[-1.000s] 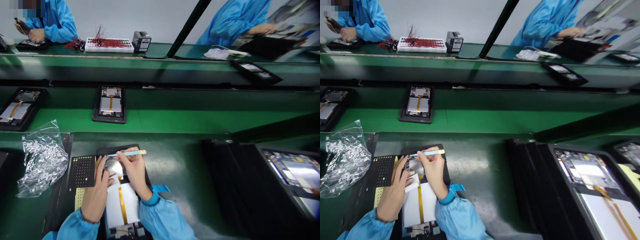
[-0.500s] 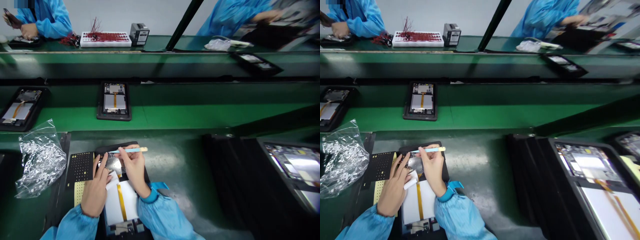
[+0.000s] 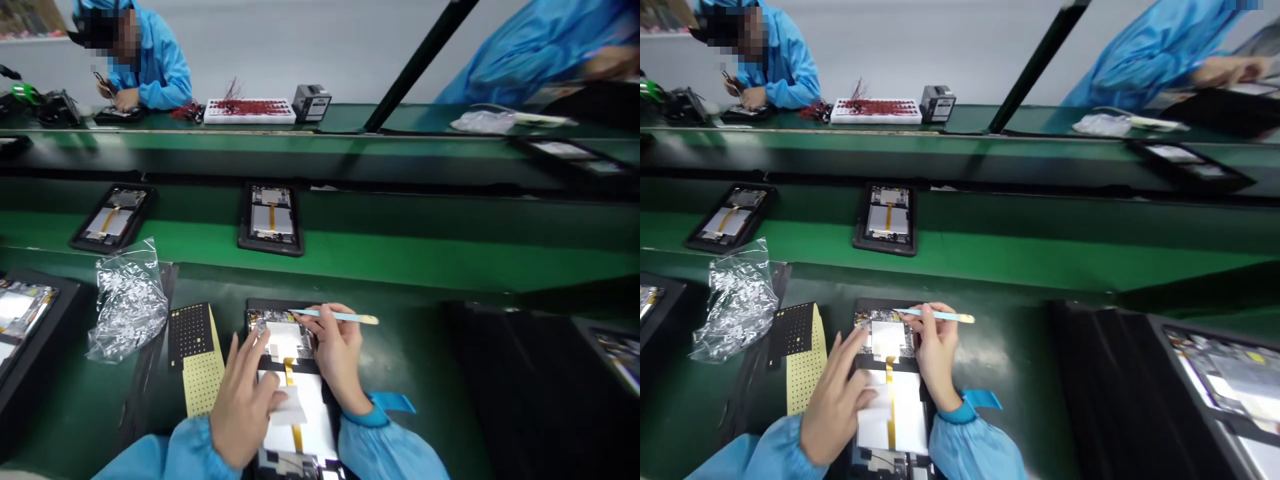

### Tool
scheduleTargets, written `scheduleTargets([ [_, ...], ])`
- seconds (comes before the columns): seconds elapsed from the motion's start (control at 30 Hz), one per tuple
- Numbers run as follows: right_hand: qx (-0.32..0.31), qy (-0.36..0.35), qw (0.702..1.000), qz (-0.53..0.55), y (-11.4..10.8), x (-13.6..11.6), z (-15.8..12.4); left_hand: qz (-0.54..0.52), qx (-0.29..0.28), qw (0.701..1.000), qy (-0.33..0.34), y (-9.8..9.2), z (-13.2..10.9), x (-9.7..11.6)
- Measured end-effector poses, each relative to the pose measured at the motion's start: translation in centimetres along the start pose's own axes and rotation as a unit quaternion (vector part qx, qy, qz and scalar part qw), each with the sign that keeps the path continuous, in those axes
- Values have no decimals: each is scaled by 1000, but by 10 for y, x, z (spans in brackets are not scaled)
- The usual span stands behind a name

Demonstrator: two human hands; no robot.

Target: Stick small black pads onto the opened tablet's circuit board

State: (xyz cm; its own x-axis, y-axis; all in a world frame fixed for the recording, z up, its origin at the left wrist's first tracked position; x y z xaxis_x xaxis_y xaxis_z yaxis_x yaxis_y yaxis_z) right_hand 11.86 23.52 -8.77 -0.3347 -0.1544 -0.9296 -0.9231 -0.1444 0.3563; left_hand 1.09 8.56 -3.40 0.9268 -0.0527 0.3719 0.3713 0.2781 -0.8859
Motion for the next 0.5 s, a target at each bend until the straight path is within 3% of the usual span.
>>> scheduleTargets([
  [0.1, -3, 22, 1000, 0, -2, -4, -1, -8, 45, 998, -51, -47, -37, -22],
  [0.2, -48, 67, 997, 8, 7, -17, -4, 6, 64, 992, -106, -71, -82, -55],
  [0.3, -158, 131, 977, -55, 23, -31, -6, 28, 81, 978, -190, -64, -119, -88],
  [0.37, -226, 129, 949, -178, 33, -38, -4, 41, 57, 971, -229, -52, -134, -104],
  [0.43, -278, 52, 902, -326, 43, -43, -1, 32, 28, 968, -245, -47, -141, -115],
  [0.5, -331, -40, 835, -438, 54, -43, -1, 16, 7, 966, -257, -51, -142, -119],
])
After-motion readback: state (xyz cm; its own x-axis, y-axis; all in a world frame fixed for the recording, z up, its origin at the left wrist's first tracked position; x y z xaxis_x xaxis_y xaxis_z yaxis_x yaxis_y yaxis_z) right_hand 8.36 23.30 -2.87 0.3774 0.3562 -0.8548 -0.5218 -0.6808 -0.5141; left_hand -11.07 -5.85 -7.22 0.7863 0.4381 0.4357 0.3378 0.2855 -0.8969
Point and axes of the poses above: each hand's wrist, its own z-axis towards the middle knuckle, its own y-axis out of the palm, x = y × z, the point moved 4 cm from there along z, towards the middle knuckle, and after that the axes turned 9 degrees about -x, right-handed, at the moved point
